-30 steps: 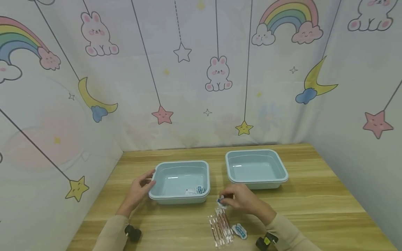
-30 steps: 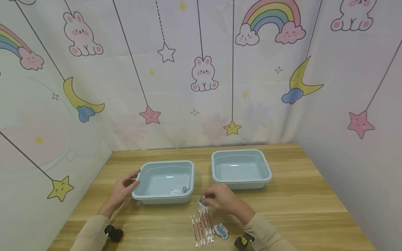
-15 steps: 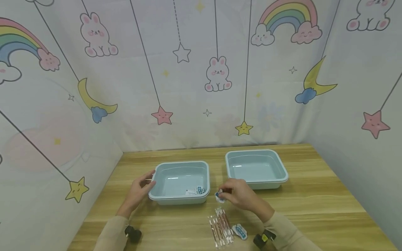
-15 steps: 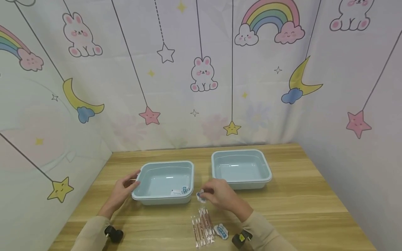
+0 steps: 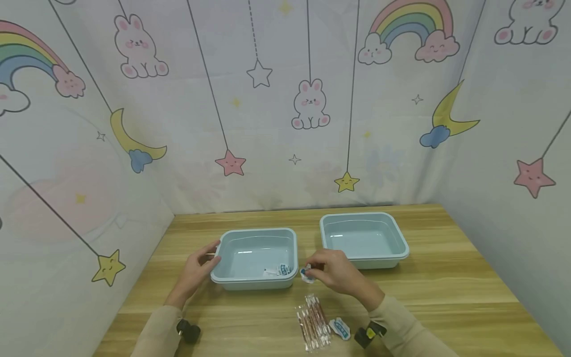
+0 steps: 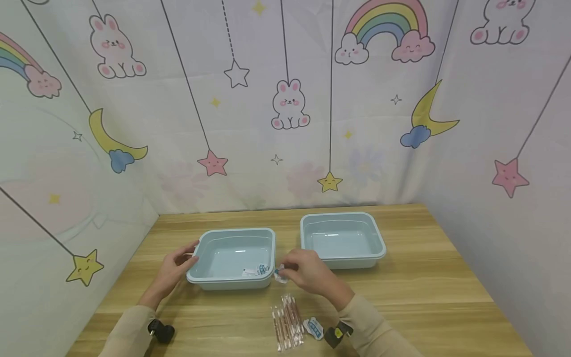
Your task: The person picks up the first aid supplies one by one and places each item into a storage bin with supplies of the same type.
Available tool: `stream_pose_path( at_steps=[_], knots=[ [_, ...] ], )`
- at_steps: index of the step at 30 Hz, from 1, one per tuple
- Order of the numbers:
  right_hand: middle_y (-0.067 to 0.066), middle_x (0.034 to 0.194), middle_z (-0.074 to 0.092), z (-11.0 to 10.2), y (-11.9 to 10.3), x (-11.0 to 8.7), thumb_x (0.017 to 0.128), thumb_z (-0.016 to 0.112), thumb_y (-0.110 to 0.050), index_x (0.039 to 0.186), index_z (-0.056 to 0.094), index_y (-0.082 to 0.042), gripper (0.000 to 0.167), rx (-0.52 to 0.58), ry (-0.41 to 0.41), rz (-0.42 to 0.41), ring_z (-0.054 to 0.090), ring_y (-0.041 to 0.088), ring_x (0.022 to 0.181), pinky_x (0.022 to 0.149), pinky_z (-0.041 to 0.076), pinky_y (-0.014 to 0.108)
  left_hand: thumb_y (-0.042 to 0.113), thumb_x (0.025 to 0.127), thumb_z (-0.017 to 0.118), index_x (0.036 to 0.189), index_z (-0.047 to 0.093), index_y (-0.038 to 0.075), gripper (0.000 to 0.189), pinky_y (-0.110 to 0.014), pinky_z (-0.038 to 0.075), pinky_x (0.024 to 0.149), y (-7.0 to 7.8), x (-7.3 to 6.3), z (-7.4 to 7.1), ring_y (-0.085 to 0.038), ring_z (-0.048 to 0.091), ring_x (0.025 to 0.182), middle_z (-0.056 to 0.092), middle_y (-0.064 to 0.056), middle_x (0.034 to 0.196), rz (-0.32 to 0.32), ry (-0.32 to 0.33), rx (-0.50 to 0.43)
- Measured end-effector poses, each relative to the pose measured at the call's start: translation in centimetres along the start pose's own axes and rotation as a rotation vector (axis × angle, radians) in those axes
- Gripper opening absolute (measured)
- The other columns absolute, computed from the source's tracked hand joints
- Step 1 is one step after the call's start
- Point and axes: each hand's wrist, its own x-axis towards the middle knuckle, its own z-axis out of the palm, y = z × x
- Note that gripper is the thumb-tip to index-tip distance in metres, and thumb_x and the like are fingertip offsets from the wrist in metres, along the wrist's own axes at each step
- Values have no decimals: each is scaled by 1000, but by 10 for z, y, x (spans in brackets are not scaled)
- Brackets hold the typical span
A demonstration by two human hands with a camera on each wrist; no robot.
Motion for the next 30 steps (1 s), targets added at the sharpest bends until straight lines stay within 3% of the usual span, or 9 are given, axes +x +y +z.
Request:
stream_pose_path(
  at_steps=[7,11,15,20,25,30],
  knots=[
    [-7,78,65,4,-2,5,83,76,-11,91,72,-11,9,3,8,-26,55,-1,69,58,51,18,11,96,61,142,45,-2,51,-20,51,81,27,-9,-1,-32,56,111,51,-26,139,-4,-15,-1],
    [-7,79,65,4,-3,8,84,76,-11,92,72,-11,9,6,19,-36,55,-1,70,57,52,22,13,96,62,142,45,-2,52,-19,50,82,34,-12,-1,-30,56,111,51,-26,139,-8,-14,12],
    [-6,79,65,5,-4,10,84,76,-11,91,71,-10,9,11,28,-50,55,-1,71,59,50,18,13,95,62,142,46,-1,51,-20,51,82,29,-9,-1,-27,56,110,51,-24,140,-13,-8,-1],
    [-7,79,65,6,-4,11,84,75,-10,92,71,-10,9,12,34,-47,55,-1,71,60,50,17,16,96,62,143,46,2,51,-19,51,82,8,-1,-1,-21,57,108,51,-22,140,20,0,16],
    [-6,80,65,8,-4,14,85,75,-9,94,71,-10,10,27,41,-55,55,0,71,58,52,24,12,96,60,143,44,-3,51,-20,51,82,24,-7,-2,-32,56,113,49,-27,140,9,-16,24],
    [-6,80,65,12,-5,16,85,75,-9,94,71,-9,10,27,44,-66,56,1,71,60,51,18,13,96,61,144,44,1,52,-18,49,82,14,-5,0,-36,54,115,49,-24,142,-7,-10,-1]
  ],
)
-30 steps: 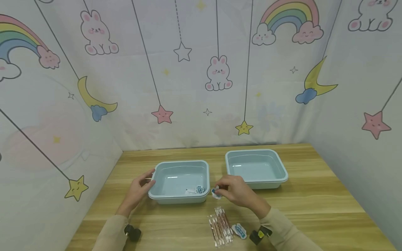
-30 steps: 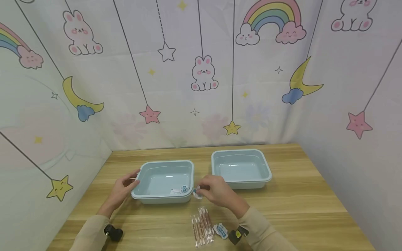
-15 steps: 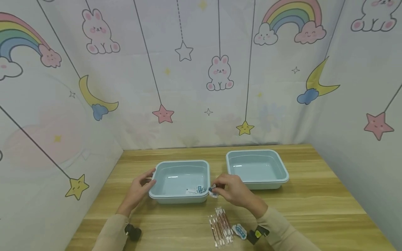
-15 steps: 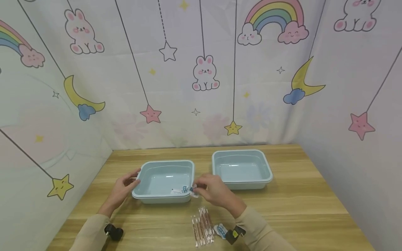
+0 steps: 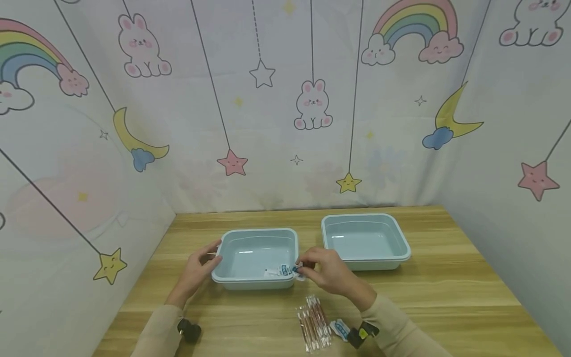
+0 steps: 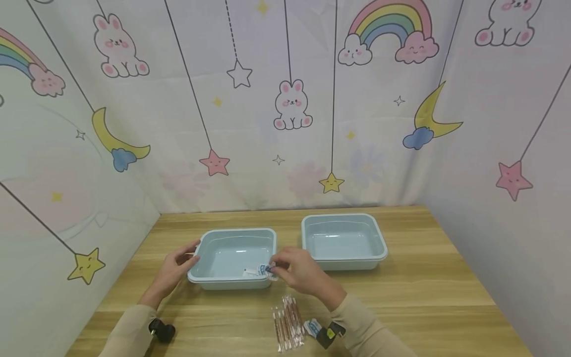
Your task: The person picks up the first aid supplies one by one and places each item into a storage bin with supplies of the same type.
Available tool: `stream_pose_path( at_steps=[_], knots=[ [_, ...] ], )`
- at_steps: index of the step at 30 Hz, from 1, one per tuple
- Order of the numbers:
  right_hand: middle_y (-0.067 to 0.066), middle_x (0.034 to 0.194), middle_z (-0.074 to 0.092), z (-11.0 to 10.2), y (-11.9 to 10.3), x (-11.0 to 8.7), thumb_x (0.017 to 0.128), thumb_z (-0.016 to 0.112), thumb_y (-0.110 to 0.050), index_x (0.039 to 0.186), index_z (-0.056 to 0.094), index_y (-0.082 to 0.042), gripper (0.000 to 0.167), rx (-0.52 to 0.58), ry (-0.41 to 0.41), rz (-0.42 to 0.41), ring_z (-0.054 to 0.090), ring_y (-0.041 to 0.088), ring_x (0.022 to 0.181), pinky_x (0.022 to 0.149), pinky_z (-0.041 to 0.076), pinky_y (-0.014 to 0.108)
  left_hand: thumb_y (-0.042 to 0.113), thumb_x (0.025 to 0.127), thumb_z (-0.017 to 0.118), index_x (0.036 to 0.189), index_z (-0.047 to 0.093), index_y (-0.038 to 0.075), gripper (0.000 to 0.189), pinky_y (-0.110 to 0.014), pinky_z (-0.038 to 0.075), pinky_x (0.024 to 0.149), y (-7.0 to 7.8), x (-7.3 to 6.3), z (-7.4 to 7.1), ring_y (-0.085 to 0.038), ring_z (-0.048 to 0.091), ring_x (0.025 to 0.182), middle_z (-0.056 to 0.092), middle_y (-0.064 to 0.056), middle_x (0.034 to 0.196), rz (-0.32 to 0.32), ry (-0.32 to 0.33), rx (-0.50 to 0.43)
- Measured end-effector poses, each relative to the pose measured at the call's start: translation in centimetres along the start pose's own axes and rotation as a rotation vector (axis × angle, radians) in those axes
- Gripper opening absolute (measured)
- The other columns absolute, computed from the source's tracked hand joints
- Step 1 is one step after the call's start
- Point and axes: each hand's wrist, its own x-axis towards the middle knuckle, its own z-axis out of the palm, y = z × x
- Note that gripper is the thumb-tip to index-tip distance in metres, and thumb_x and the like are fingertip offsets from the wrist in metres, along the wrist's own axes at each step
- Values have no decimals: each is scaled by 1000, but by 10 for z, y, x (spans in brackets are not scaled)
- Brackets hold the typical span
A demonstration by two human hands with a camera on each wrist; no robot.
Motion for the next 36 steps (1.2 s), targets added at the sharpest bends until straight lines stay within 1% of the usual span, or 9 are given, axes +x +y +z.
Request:
stream_pose_path(
  at_steps=[3,5,10,15,18,21,25,29,36],
  knots=[
    [-6,81,65,0,-1,1,86,74,-10,95,71,-9,10,-11,-2,1,56,1,72,62,50,16,16,96,62,144,46,5,52,-19,49,83,-11,3,1,-34,54,116,50,-20,142,-13,9,1],
    [-6,82,64,0,-2,2,86,73,-10,96,71,-9,10,-13,-5,9,56,0,72,62,50,17,18,96,63,144,46,7,52,-19,49,83,-14,4,1,-33,55,116,51,-19,142,-9,14,5],
    [-6,82,64,0,-4,3,87,73,-9,96,71,-8,9,-8,-10,18,56,1,73,62,52,21,18,96,63,144,46,5,53,-19,50,83,-18,6,0,-32,55,115,51,-20,142,1,17,9],
    [-6,83,65,1,-4,4,87,72,-9,95,71,-9,9,-10,-7,12,56,1,73,61,53,22,17,96,63,145,45,5,53,-19,50,82,-21,8,0,-31,55,115,50,-20,143,-7,15,3],
    [-6,83,66,2,-2,5,86,72,-8,95,71,-9,9,-5,7,3,57,1,73,61,53,22,17,96,62,145,44,4,54,-19,50,82,-20,8,0,-27,56,114,50,-21,143,-4,14,11],
    [-5,84,67,3,-1,6,86,72,-6,95,71,-9,10,0,28,-15,57,2,73,62,53,21,17,96,63,144,45,5,53,-19,50,83,-20,8,0,-27,56,113,51,-20,141,-1,16,10],
    [-4,83,67,5,0,9,84,73,-5,96,71,-10,13,-1,54,-40,58,3,74,62,53,21,17,95,64,143,48,6,51,-20,51,84,-20,8,1,-31,56,113,52,-19,140,5,23,-10],
    [-3,83,67,5,-2,13,83,74,-4,96,71,-8,14,0,67,-51,59,3,74,62,53,21,18,95,64,142,48,7,51,-21,51,83,-18,7,1,-34,56,114,53,-19,140,13,25,-12],
    [-3,85,67,8,-2,20,84,73,-5,96,71,-7,13,-13,67,-54,59,3,75,64,53,20,17,94,64,142,49,6,51,-21,51,82,-19,7,1,-33,57,113,53,-20,139,8,29,-9]
  ],
)
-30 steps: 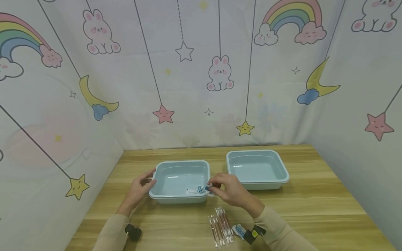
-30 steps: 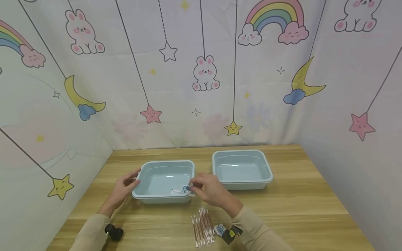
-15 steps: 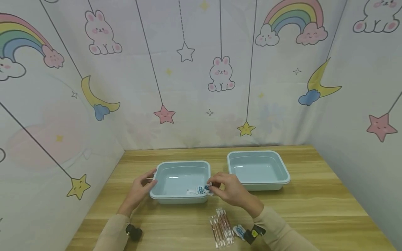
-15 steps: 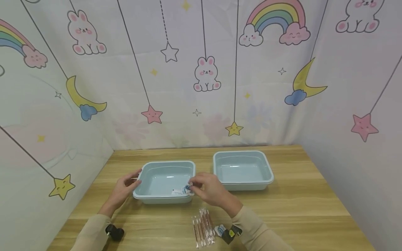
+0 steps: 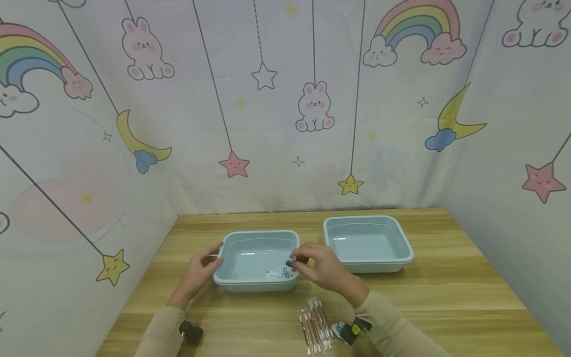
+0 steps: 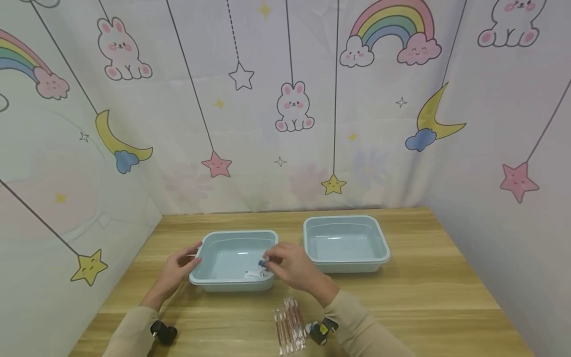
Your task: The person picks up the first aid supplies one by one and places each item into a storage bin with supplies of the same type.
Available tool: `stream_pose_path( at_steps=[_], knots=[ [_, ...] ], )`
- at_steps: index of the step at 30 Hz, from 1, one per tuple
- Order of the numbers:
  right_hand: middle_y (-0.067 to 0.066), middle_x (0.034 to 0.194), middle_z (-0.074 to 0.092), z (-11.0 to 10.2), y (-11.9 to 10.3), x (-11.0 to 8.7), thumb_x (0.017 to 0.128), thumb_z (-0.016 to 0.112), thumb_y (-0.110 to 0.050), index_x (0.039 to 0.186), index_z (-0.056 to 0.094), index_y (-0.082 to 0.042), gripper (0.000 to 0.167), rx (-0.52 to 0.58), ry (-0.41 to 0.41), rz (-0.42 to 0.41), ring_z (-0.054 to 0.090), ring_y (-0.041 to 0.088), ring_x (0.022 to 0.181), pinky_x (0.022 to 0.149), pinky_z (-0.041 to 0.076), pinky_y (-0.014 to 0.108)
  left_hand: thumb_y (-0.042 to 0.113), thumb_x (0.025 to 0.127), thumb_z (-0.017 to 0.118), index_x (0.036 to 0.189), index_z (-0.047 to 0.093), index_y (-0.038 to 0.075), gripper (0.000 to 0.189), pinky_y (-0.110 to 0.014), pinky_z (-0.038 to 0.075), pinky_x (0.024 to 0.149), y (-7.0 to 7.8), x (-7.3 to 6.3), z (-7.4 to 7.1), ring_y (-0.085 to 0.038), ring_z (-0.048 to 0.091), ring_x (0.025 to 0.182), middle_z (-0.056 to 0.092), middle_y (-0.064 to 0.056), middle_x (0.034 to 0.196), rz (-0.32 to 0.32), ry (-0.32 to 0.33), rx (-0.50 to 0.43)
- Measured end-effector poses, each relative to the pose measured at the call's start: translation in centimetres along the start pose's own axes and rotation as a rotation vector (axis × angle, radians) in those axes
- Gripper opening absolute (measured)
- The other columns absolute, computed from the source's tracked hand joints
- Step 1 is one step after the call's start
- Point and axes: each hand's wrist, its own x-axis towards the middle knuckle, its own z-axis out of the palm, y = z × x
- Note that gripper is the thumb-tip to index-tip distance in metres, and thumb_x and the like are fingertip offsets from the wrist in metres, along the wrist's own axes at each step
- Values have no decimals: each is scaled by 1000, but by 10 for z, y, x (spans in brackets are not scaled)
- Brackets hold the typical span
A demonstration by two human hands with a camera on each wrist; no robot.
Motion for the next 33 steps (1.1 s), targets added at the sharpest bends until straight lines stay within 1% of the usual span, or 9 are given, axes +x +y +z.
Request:
stream_pose_path(
  at_steps=[5,10,17,19,24,26,30,33],
  knots=[
    [-4,84,66,3,2,5,85,74,-7,97,71,-10,13,-17,-3,6,58,3,75,65,52,20,17,94,65,142,49,7,51,-22,52,82,-1,0,1,-28,57,110,54,-19,138,-4,4,-15],
    [-2,85,66,5,2,8,85,74,-7,98,71,-8,13,-11,2,13,59,5,75,65,53,22,17,94,66,141,50,6,51,-23,53,82,-2,-1,2,-21,59,106,54,-20,137,-2,4,-19],
    [0,86,67,8,2,12,86,72,-6,98,71,-8,12,-11,3,33,61,7,75,65,54,23,18,94,65,142,49,6,52,-22,52,82,-4,-2,3,-24,58,109,54,-19,139,1,7,-14],
    [0,86,67,10,3,12,86,72,-6,98,71,-7,12,-6,1,50,61,7,75,65,55,24,18,94,65,142,49,6,52,-22,52,82,-4,-2,3,-24,58,108,54,-19,138,6,7,-13],
    [0,87,67,14,6,12,86,72,-6,98,72,-7,12,-20,-2,108,61,7,75,66,55,22,18,93,66,141,50,6,51,-22,52,82,-2,-1,2,-20,59,105,55,-19,137,16,13,-9],
    [0,87,67,15,7,13,86,73,-6,98,72,-8,13,-28,-2,119,61,7,76,66,54,21,19,93,66,141,50,7,51,-22,52,82,-2,-1,2,-19,59,105,55,-19,137,17,15,-4],
    [1,87,68,17,9,14,86,73,-6,98,72,-7,13,-25,1,119,61,7,76,66,55,24,18,94,66,141,50,7,51,-22,52,83,-1,-1,1,-20,58,106,55,-19,137,20,15,1],
    [1,87,68,18,10,14,85,73,-6,98,72,-6,13,-27,7,112,62,8,75,65,55,23,18,94,65,141,50,7,51,-22,52,83,-2,0,0,-21,58,107,54,-19,138,22,11,-5]
  ],
)
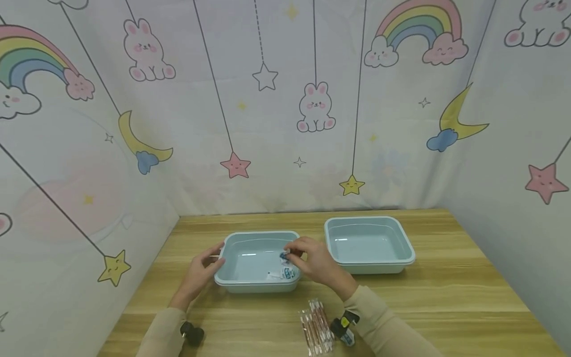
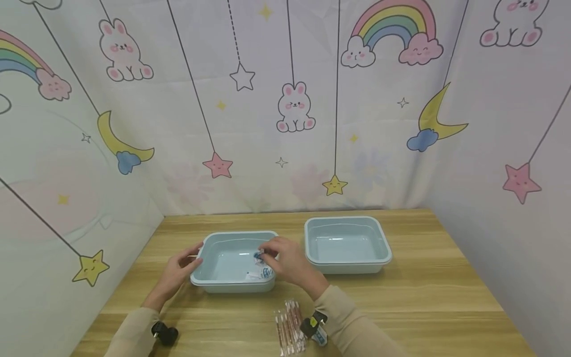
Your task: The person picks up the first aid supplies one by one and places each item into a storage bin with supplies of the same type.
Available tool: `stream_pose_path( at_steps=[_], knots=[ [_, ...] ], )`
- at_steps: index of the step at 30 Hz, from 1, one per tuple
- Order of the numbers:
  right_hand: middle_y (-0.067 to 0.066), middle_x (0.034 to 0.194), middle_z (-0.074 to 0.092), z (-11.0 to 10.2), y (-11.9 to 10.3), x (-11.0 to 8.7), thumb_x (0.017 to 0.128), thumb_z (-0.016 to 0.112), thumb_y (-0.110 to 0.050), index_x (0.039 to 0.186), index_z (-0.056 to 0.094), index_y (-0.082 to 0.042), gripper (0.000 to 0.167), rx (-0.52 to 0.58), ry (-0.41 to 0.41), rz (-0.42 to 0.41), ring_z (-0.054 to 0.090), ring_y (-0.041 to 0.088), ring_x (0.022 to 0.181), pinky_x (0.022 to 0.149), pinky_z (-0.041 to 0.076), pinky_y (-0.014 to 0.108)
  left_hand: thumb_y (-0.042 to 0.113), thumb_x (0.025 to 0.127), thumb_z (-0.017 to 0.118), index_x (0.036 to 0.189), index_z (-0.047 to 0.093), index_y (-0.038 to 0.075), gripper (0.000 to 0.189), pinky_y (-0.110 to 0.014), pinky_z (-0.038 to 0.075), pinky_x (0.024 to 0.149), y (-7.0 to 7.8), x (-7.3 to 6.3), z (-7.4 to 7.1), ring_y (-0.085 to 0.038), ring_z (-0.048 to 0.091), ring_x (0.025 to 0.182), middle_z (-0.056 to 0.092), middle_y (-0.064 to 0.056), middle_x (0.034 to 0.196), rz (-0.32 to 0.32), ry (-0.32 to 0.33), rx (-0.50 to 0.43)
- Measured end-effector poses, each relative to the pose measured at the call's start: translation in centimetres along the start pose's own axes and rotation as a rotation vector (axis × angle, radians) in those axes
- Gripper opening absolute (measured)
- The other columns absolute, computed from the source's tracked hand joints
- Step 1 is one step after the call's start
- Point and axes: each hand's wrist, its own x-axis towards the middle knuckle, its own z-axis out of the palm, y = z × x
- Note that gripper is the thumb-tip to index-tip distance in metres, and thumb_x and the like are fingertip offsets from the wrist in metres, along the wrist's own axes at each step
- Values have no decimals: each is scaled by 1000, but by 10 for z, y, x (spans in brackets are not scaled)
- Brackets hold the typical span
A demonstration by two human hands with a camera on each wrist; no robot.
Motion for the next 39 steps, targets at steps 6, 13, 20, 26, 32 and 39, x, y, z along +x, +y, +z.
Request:
stream_pose_path(
  at_steps=[6,13,20,26,32,39],
  knots=[
    [0,85,67,2,3,1,85,74,-7,98,72,-6,13,-12,3,6,62,7,74,67,53,18,18,94,65,141,50,6,51,-22,52,82,1,1,0,-22,58,106,54,-20,138,14,-6,-3],
    [0,87,68,2,2,1,86,73,-8,99,72,-6,14,-20,-20,45,62,7,75,67,54,19,18,94,66,141,50,7,51,-22,53,82,4,-1,0,-22,58,106,54,-20,138,11,-6,-14],
    [7,88,69,2,4,-1,86,73,-9,104,72,-4,19,-19,-20,45,64,11,75,67,55,24,21,94,66,142,49,7,53,-22,52,82,3,-1,0,-27,58,109,52,-19,141,11,-18,-23],
    [7,90,70,-1,3,-2,86,73,-10,105,72,-5,19,-8,-18,55,64,11,75,67,56,26,19,94,65,141,50,7,52,-23,52,83,3,0,0,-23,58,107,53,-18,140,11,-12,-6],
    [5,92,71,-1,6,-5,84,74,-9,102,73,-6,18,11,3,60,63,9,76,68,55,22,17,94,64,141,50,6,50,-22,52,82,2,0,-1,-20,59,106,53,-20,139,12,-7,9],
    [8,93,71,-3,8,-8,83,75,-7,102,72,-5,20,28,28,9,64,11,75,67,55,23,16,95,64,141,49,3,50,-22,52,82,3,-2,0,-21,59,106,53,-22,139,20,-4,10]
  ],
)
